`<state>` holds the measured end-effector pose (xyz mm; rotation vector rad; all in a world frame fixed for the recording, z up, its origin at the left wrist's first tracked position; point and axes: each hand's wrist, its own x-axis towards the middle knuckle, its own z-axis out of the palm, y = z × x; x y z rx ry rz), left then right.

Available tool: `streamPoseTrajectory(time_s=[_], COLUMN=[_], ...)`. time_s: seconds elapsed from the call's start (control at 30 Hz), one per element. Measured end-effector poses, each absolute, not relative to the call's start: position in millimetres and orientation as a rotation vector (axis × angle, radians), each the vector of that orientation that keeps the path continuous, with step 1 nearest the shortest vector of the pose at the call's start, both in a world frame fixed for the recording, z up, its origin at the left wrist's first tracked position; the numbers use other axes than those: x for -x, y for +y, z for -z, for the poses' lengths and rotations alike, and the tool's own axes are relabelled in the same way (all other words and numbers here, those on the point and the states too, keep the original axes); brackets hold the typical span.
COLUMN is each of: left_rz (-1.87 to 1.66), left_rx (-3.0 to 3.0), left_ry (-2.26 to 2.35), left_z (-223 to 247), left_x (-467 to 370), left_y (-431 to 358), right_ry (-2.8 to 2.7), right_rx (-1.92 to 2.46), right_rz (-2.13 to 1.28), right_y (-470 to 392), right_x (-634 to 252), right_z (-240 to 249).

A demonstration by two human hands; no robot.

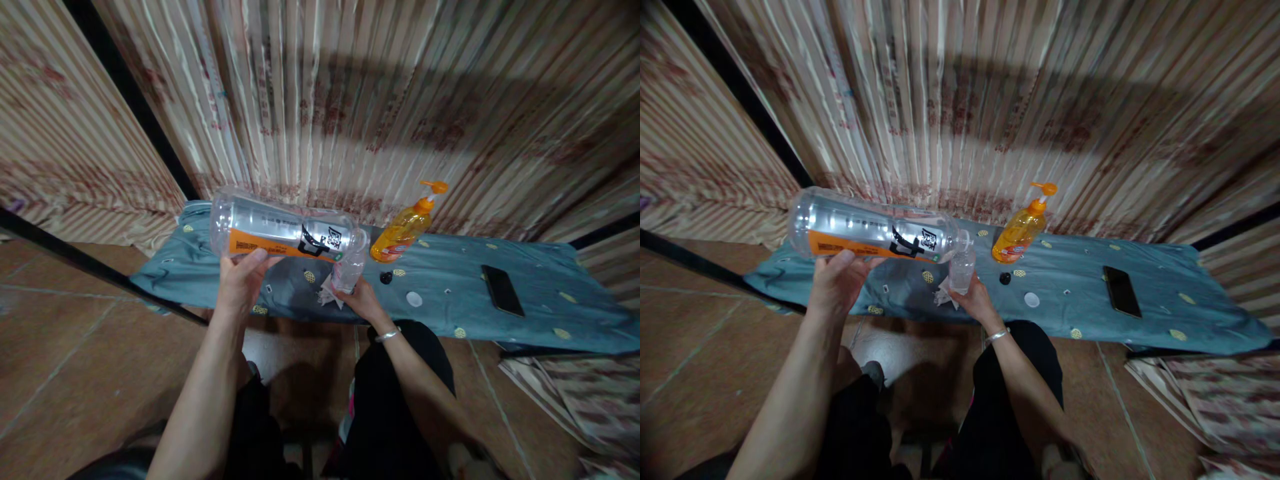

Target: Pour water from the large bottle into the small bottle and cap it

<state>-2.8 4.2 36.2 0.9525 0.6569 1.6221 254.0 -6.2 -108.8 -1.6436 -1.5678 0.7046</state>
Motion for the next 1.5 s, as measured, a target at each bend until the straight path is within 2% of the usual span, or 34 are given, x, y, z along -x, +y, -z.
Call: streamPoseTrajectory(time_s=[1.5], left_rz=[-1.625], left_rx=[-0.943], left_ry=[0.699], left_z=[-35.8], left_x=[3.1], left_y=[4.2], right_ry=[-1.591], right_rx=[1.612], right_rz=[-0.693], right_y=[-5.0], right_x=[-256.2], right_z=[113.8])
